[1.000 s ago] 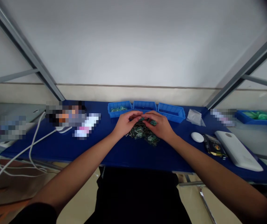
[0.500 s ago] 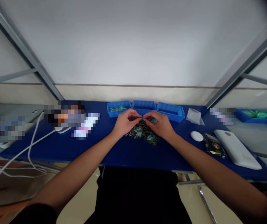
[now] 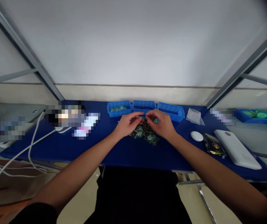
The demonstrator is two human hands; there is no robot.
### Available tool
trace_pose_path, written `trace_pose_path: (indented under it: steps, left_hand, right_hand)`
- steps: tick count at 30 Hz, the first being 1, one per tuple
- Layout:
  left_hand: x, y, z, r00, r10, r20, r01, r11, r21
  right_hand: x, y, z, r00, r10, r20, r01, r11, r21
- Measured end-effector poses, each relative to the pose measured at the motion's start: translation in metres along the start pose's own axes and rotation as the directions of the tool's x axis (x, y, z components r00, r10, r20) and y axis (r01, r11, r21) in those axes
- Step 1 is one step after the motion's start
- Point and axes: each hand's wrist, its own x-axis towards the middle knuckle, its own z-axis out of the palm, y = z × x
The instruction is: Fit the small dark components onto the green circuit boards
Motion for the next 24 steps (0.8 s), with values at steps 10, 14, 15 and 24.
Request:
trace_pose_path:
  steps: [10,14,15,24]
  left_hand:
    - [0.0045,-0.0016,-0.0012,0.996,-0.028,-0.089,0.030,0.999,0.015]
    - [0.0064,-0.0036,-0.0029,0.988,-0.047,-0.149,0.041,0.998,-0.041]
    - [0.0066,-0.0041,-0.0031,0.987,-0.044,-0.154,0.037,0.998,-0.042]
    - [0.0070,-0.0098,-0.0046,0.989,-0.073,-0.131,0.072,0.997,-0.012]
  right_hand:
    - [-0.0001,-0.0022,0.0011,0.993,-0.083,0.088,0.081,0.996,0.031]
    - [0.0001,-0.0048,0.0008,0.988,-0.095,0.118,0.090,0.995,0.041]
    - [0.0003,-0.0057,0.0006,0.988,-0.100,0.120,0.095,0.994,0.045]
    - [0.0006,-0.0065,-0.0003,0.994,-0.081,0.073,0.078,0.996,0.040]
